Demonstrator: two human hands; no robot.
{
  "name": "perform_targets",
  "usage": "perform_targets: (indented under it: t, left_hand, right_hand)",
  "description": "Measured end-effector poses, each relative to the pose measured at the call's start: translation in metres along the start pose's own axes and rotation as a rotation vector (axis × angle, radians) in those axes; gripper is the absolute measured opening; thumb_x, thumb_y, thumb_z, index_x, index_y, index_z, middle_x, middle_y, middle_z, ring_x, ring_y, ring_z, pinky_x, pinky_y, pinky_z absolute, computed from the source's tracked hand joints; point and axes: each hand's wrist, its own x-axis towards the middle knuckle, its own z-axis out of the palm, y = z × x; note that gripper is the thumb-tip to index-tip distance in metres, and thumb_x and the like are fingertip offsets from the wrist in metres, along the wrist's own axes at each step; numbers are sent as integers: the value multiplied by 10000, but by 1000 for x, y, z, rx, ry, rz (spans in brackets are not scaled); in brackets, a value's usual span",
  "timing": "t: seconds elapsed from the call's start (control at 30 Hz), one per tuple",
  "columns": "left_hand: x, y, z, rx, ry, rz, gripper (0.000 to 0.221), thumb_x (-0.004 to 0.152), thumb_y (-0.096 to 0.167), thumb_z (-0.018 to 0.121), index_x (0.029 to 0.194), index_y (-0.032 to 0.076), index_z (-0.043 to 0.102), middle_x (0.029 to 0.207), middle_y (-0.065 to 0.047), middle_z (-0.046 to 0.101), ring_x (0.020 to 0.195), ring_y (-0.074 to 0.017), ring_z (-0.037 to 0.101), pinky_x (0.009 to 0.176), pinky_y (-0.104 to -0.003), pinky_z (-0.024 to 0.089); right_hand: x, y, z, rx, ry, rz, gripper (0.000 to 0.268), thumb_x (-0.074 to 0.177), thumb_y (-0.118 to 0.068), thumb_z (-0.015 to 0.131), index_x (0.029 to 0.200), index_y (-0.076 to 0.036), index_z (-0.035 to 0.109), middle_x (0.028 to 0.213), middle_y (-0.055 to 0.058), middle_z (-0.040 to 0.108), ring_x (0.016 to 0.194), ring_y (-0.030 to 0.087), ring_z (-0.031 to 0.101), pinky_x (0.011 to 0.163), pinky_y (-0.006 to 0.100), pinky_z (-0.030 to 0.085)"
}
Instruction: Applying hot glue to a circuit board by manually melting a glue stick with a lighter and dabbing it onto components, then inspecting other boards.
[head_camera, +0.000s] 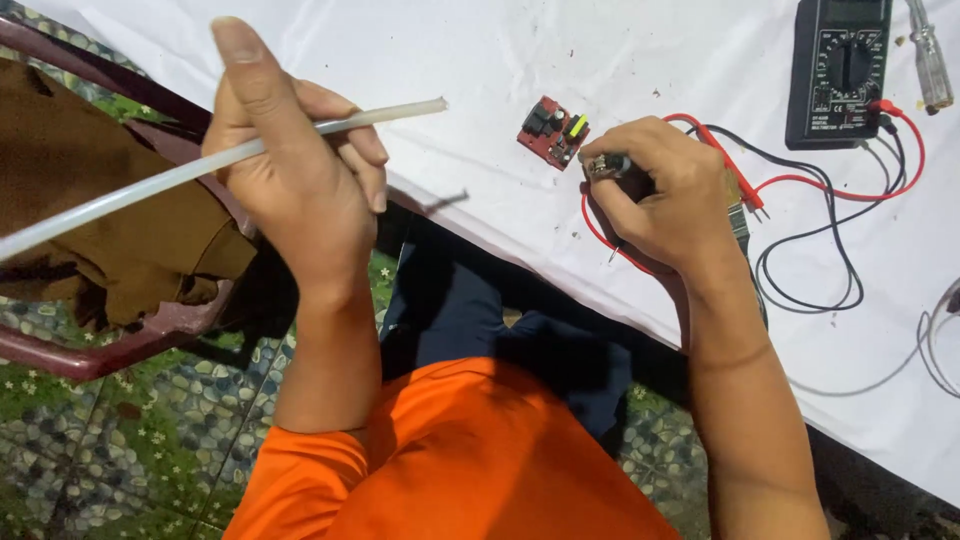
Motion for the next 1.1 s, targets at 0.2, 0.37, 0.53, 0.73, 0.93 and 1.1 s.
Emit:
perform_targets:
  t: [0.2, 0.37, 0.53, 0.73, 0.93, 1.1]
  left_hand:
    - [-7, 21, -8, -80, -10, 108, 554, 887, 614, 580, 707, 96, 493, 523, -98, 474, 352, -157, 496, 306, -223, 372]
    - [-17, 37, -19, 6, -46, 179, 560, 961, 613, 524, 734, 106, 445, 570, -99, 449, 369, -183, 422, 374, -277, 408]
    - [-15, 40, -23, -37, 8, 144, 545, 917, 613, 567, 713, 129, 420, 518, -84, 385, 351, -174, 404, 340, -261, 351]
    - [-12, 39, -41, -191, -33, -119, 445, 908, 500, 551, 661, 139, 469, 466, -70, 443, 293, -124, 382, 258, -208, 256]
    - [-15, 48, -78, -354, -310, 29, 402, 1046, 420, 437, 766, 147, 529, 575, -28, 425, 356, -98, 402, 276, -204, 309]
    - [-19, 45, -88, -102, -50, 107, 449, 1029, 484, 491, 758, 140, 393, 583, -26, 243, 395, -155, 367, 317, -251, 315]
  right_hand:
    - [-1, -1, 1, -18, 89, 4, 186, 877, 110, 684, 997, -21, 740, 963, 88, 753, 856, 233, 676, 744, 327, 514]
    - [0, -12, -1, -11, 86, -10, 184, 892, 91, 722, 1047, -5, 752, 976, 114, 750, 859, 243, 675, 733, 326, 510]
    - [3, -19, 0, -26, 63, -27, 240, 898, 50, 744, 1124, -28, 767, 984, 96, 734, 853, 227, 658, 719, 313, 487]
    - [3, -19, 15, 45, -107, -67, 429, 977, -128, 841, 1372, -126, 676, 968, 98, 615, 777, 213, 565, 728, 353, 492]
    - [7, -16, 19, 62, 0, -140, 37, 1002, -86, 764, 1017, -60, 743, 805, 67, 612, 682, 228, 578, 670, 364, 449]
    - [9, -13, -34, -28, 195, -73, 186, 970, 172, 680, 991, 10, 769, 931, 137, 715, 770, 241, 568, 710, 366, 413]
